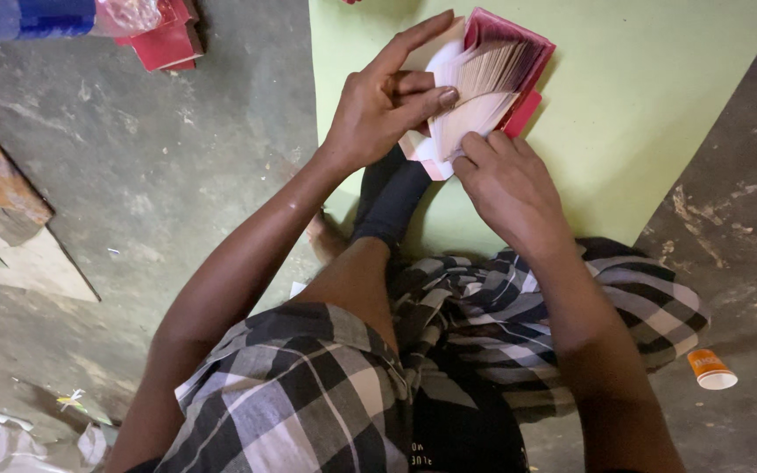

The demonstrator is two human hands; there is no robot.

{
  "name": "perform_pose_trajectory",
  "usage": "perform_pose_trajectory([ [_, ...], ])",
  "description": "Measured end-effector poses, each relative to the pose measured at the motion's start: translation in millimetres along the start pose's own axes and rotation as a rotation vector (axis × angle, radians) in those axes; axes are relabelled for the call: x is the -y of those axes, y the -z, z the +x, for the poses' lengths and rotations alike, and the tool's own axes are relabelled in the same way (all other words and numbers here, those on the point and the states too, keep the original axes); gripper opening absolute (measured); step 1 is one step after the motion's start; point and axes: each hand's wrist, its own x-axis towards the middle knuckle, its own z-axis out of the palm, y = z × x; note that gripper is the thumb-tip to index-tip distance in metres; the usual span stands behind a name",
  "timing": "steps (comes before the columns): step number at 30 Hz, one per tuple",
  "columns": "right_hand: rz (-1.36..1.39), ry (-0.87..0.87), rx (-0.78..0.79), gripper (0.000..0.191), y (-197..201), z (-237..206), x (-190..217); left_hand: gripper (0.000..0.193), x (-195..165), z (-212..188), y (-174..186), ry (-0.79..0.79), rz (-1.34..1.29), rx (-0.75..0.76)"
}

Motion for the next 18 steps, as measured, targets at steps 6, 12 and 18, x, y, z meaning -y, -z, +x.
perform_pose_trajectory([
  [6, 0.048, -0.012, -0.001, 0.016, 6.2, -6.7, -4.4, 0.065, -2.0, 3.3, -6.3, -0.033, 0.094, 0.005],
  [12, 0.018, -0.005, 0.001, 0.016, 6.3, -9.4, -4.0, 0.042, -5.5, 10.0, -13.8, -0.046, 0.253, 0.020],
  [18, 0.008, 0.001, 0.000, 0.015, 7.0, -13.7, -2.5, 0.038, -6.4, 12.4, -20.6, -0.010, 0.201, -0.002],
])
